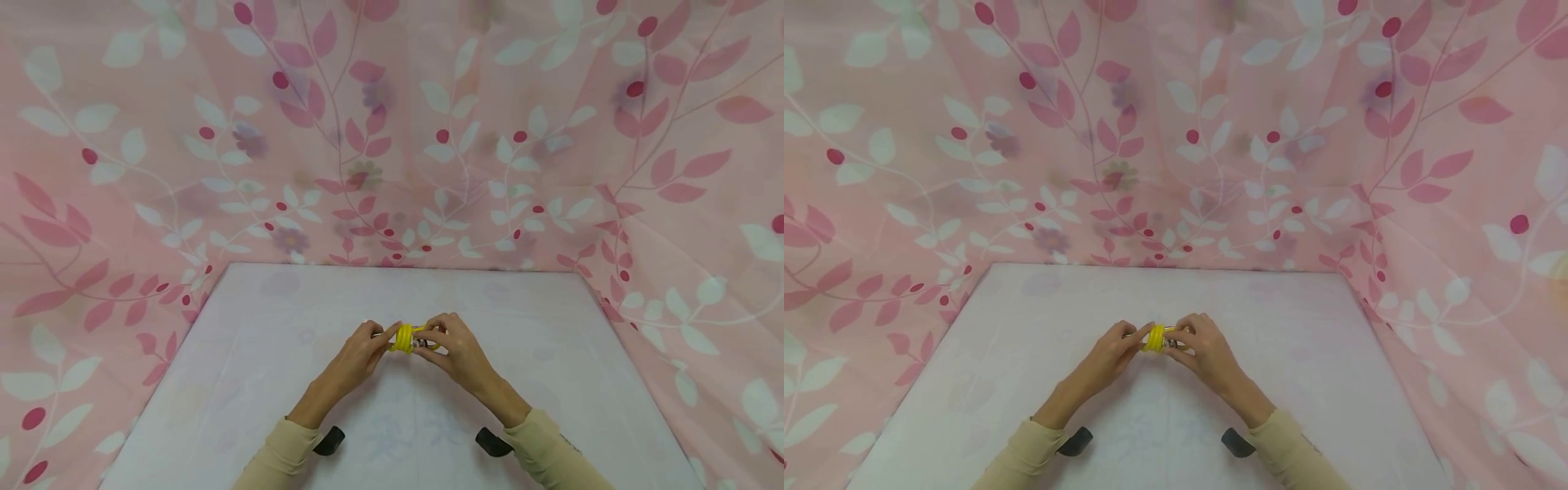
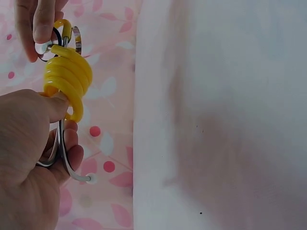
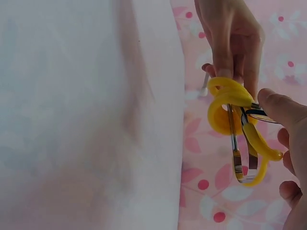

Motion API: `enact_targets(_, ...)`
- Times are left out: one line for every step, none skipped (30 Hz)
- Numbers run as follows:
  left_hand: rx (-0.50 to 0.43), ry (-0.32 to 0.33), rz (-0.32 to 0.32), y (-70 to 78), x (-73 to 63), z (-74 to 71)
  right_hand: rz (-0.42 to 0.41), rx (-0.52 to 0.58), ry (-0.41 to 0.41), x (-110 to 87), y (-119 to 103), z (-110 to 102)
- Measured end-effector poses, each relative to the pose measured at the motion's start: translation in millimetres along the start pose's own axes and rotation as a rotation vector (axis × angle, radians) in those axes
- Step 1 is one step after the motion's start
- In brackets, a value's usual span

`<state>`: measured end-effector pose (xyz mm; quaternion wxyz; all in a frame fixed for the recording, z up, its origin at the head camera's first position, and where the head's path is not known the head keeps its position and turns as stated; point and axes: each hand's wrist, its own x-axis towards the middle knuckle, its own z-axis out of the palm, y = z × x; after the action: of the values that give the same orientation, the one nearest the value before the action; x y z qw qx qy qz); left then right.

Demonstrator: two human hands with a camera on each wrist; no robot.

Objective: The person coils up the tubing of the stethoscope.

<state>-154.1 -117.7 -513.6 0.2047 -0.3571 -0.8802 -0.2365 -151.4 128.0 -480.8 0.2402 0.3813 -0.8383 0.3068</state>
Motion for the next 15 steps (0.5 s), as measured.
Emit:
enact_targets(-0.003, 0.004, 0.000, 0.2, 0.1, -0.1, -0.007, -0.018, 0.006, 0.4, 0.6, -0.3)
enact_targets(-0.007, 0.006, -0.001, 0.4, -0.1, -0.1, -0.013, -0.033, 0.009, 0.6, 1.2, -0.5)
enact_targets(-0.004, 0.007, -0.002, 0.7, -0.1, -0.1, -0.020, -0.046, 0.011, 0.8, 1.7, -0.9)
enact_targets(-0.005, 0.010, 0.000, 0.8, -0.4, 0.0, -0.025, -0.054, 0.013, 0.9, 2.3, -1.0)
enact_targets(0.001, 0.011, -0.001, 1.0, -0.6, 0.0, -0.030, -0.064, 0.014, 0.7, 3.1, -1.1)
enact_targets(0.008, 0.011, -0.001, 1.2, -0.8, 0.1, -0.037, -0.076, 0.013, 0.4, 3.9, -1.1)
enact_targets(0.011, 0.015, 0.001, 1.4, -1.0, 0.1, -0.044, -0.086, 0.011, 0.1, 4.8, -1.3)
enact_targets(0.019, 0.015, 0.002, 1.6, -1.1, 0.1, -0.051, -0.095, 0.010, -0.2, 5.7, -1.5)
enact_targets(0.026, 0.019, 0.005, 1.5, -1.4, 0.5, -0.057, -0.102, 0.007, -0.6, 6.6, -1.7)
enact_targets(0.027, 0.023, 0.007, 1.7, -1.4, 0.6, -0.061, -0.112, 0.003, -0.9, 7.7, -2.0)
enact_targets(0.031, 0.024, 0.007, 1.8, -1.4, 0.8, -0.068, -0.119, 0.001, -1.3, 8.9, -2.3)
enact_targets(0.033, 0.026, 0.011, 1.8, -1.6, 1.3, -0.076, -0.123, 0.001, -1.4, 9.9, -2.8)
enact_targets(0.033, 0.028, 0.014, 2.0, -1.6, 1.5, -0.080, -0.127, -0.002, -1.7, 10.8, -3.5)
enact_targets(0.035, 0.027, 0.016, 2.1, -1.8, 1.7, -0.084, -0.131, -0.007, -2.0, 11.7, -4.3)
enact_targets(0.035, 0.030, 0.018, 2.1, -2.1, 2.2, -0.092, -0.139, -0.011, -2.3, 12.5, -5.2)
